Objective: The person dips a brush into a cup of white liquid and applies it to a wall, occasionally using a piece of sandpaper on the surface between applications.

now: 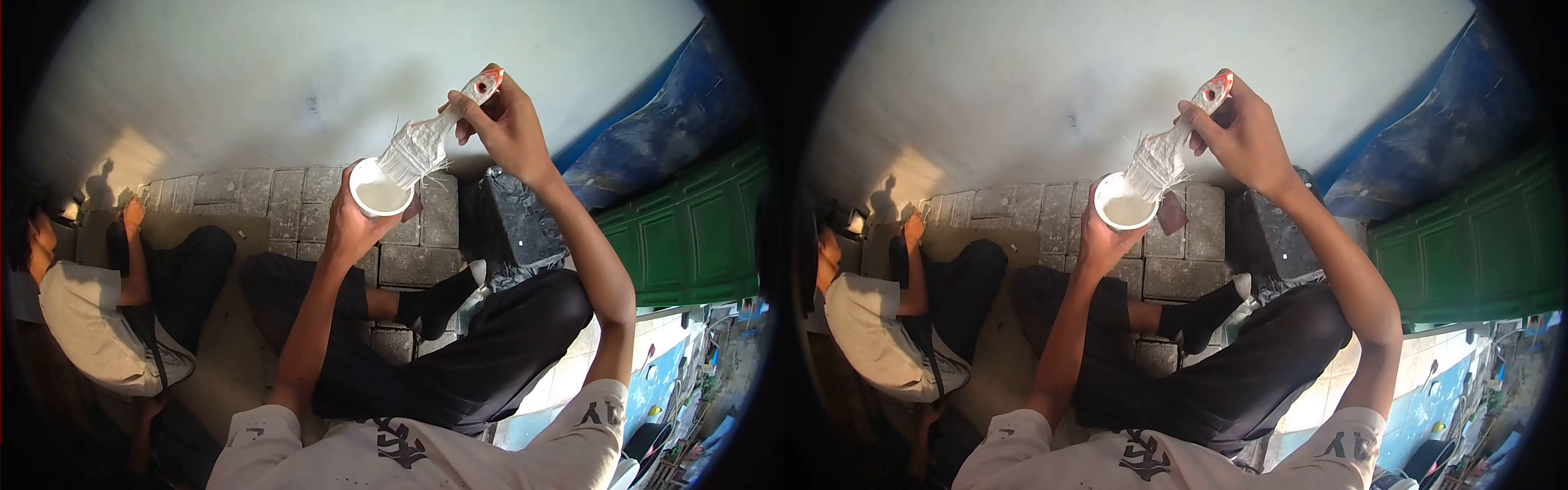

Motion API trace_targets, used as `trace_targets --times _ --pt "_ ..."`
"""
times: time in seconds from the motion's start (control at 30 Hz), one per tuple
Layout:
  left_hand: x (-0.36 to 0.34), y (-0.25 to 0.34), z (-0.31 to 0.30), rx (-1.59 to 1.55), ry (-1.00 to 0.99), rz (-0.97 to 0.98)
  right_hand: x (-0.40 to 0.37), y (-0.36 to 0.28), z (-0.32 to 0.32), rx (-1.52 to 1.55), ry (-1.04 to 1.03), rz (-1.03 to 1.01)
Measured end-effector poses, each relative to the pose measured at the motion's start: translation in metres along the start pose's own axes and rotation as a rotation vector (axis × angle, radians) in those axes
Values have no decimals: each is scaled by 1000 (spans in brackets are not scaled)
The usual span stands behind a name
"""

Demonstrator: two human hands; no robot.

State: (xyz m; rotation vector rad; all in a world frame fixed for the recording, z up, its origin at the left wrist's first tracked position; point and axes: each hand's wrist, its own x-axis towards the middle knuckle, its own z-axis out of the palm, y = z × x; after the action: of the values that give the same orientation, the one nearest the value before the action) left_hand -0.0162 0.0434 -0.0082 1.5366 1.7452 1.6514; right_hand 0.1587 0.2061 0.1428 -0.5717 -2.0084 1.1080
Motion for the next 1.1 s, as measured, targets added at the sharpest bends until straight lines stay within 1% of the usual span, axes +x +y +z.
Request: trace_targets --times 0.13,0.17,0.2,0.27,0.3,0.37,0.4,0.47,0.5,0.57,0.67,0.9,0.97,1.0,1.07,1.1 --pt "5 -9 4 -30 -11 -42 8 2 -3 13 -29 46" --pt "-12 -6 -4 -21 -16 -50 -8 -9 6 37 -31 55" --pt "-15 -10 -4 -19 -14 -51 -13 -11 8 39 -33 55" --pt "-7 -20 0 -64 -16 -42 -14 -11 8 66 -139 -29" --pt "-5 -20 0 -65 -12 -42 -17 -10 10 65 -143 -30" --pt "0 -21 1 -70 19 -50 -23 -10 16 -151 -271 -281" --pt "3 -24 2 -69 21 -52 -25 -11 19 -150 -274 -281" --pt "7 -28 3 -109 37 23 -30 -17 22 -152 -409 -330" --pt "9 -29 2 -93 43 18 -31 -20 21 -154 -411 -329" --pt "10 -32 -1 -82 56 10 -33 -26 16 -266 -546 -198" --pt "8 -37 -5 -56 69 -9 -32 -30 12 -196 -541 -231" --pt "5 -32 -12 -7 67 -58 -31 -31 7 -181 -477 -249" --pt "5 -34 -10 -44 60 -81 -27 -23 6 -176 -411 -262" --pt "5 -34 -9 -80 53 -104 -25 -22 6 -177 -412 -262" --pt "3 -36 -8 -65 59 -89 -22 -20 6 -128 -324 -185" --pt "3 -35 -7 -51 65 -72 -20 -18 9 -35 -283 -162"
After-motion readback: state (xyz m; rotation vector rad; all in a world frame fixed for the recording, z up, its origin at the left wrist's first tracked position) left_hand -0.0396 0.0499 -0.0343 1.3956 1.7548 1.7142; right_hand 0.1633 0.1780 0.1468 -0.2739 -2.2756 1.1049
